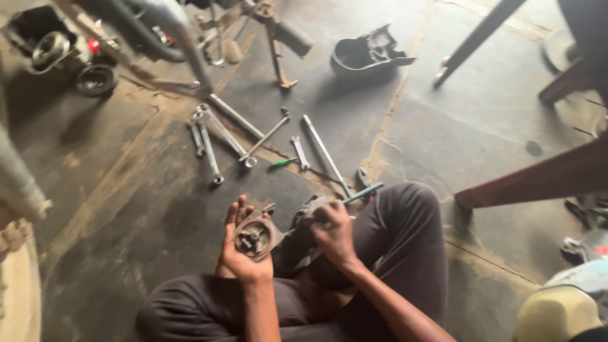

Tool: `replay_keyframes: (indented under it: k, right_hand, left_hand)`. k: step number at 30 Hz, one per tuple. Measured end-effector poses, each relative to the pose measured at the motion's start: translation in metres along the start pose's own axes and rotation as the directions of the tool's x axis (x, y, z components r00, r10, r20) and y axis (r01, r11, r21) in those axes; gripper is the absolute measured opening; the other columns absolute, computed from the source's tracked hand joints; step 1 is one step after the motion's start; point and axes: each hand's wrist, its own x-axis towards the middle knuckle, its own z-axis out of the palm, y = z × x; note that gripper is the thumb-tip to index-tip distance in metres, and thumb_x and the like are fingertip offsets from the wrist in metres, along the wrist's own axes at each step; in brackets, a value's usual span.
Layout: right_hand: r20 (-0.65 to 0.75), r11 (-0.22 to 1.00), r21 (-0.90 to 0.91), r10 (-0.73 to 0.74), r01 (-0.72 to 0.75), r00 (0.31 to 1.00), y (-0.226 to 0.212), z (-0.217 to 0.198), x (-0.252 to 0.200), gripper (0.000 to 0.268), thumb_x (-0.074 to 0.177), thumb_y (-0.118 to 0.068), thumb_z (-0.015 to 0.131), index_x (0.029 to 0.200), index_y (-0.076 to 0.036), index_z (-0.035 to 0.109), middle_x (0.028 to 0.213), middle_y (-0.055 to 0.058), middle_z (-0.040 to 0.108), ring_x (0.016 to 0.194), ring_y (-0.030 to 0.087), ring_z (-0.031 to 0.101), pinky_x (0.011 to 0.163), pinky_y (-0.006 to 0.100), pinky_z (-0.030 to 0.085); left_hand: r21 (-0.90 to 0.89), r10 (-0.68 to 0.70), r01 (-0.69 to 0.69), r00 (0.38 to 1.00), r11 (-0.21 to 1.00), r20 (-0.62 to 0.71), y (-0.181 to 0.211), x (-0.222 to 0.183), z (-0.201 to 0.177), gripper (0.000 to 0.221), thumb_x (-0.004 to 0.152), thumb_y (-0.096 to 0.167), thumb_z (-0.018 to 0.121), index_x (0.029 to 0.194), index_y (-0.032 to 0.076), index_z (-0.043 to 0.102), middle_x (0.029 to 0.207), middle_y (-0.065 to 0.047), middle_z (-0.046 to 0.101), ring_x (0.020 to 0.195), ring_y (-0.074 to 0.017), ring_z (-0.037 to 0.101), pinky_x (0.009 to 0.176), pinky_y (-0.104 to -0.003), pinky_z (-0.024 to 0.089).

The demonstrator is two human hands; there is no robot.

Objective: Cleaning and inspecting internal components of a motorcycle engine cylinder head.

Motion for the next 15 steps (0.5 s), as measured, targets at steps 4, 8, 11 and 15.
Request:
replay_keyframes:
  k: [4, 8, 11, 15]
  right_hand:
    - [0.173, 0.984, -0.021, -0.172, 0.178, 0.970, -0.003, 0.002, -0.005, 0.061, 0.071, -0.006, 0.084, 0.125, -0.001, 0.058, 0.132, 0.018, 0.054, 0.117, 0.036, 0.061, 0.097, 0.040, 0.051]
    - [0.266, 0.973, -0.028, -0.214, 0.230, 0.940, -0.027, -0.043, -0.027, 0.070, 0.075, -0.009, 0.086, 0.137, -0.002, 0.052, 0.148, 0.020, 0.047, 0.132, 0.042, 0.052, 0.107, 0.044, 0.046]
    - [0.276, 0.978, -0.046, -0.185, 0.205, 0.943, -0.033, -0.116, -0.058, 0.062, 0.085, -0.006, 0.081, 0.140, -0.005, 0.053, 0.154, 0.017, 0.050, 0.137, 0.039, 0.054, 0.112, 0.043, 0.048]
    - [0.068, 0.952, -0.220, -0.201, 0.211, 0.977, 0.002, -0.219, -0.129, 0.044, 0.091, -0.002, 0.074, 0.132, -0.007, 0.060, 0.136, 0.014, 0.066, 0.125, 0.030, 0.068, 0.106, 0.038, 0.057]
  left_hand:
    - [0.009, -0.014, 0.014, 1.000, 1.000, -0.008, -0.004, -0.003, -0.002, 0.042, 0.107, 0.024, 0.039, 0.142, 0.006, 0.055, 0.155, -0.013, 0.053, 0.129, -0.0244, 0.056, 0.109, -0.053, 0.047]
    - [0.222, 0.042, -0.039, 0.999, 0.974, -0.012, 0.000, -0.012, -0.002, 0.044, 0.108, 0.030, 0.043, 0.141, 0.004, 0.058, 0.150, -0.015, 0.059, 0.122, -0.0281, 0.063, 0.104, -0.049, 0.053]
    - [0.267, 0.033, -0.025, 0.999, 0.963, -0.024, 0.009, -0.022, -0.003, 0.049, 0.116, 0.041, 0.043, 0.143, 0.003, 0.058, 0.148, -0.017, 0.059, 0.119, -0.0253, 0.065, 0.105, -0.047, 0.055]
    - [0.215, 0.000, -0.006, 1.000, 0.977, 0.027, 0.010, -0.021, -0.037, 0.051, 0.115, 0.047, 0.039, 0.139, 0.005, 0.056, 0.146, -0.014, 0.055, 0.120, -0.0221, 0.063, 0.101, -0.044, 0.052]
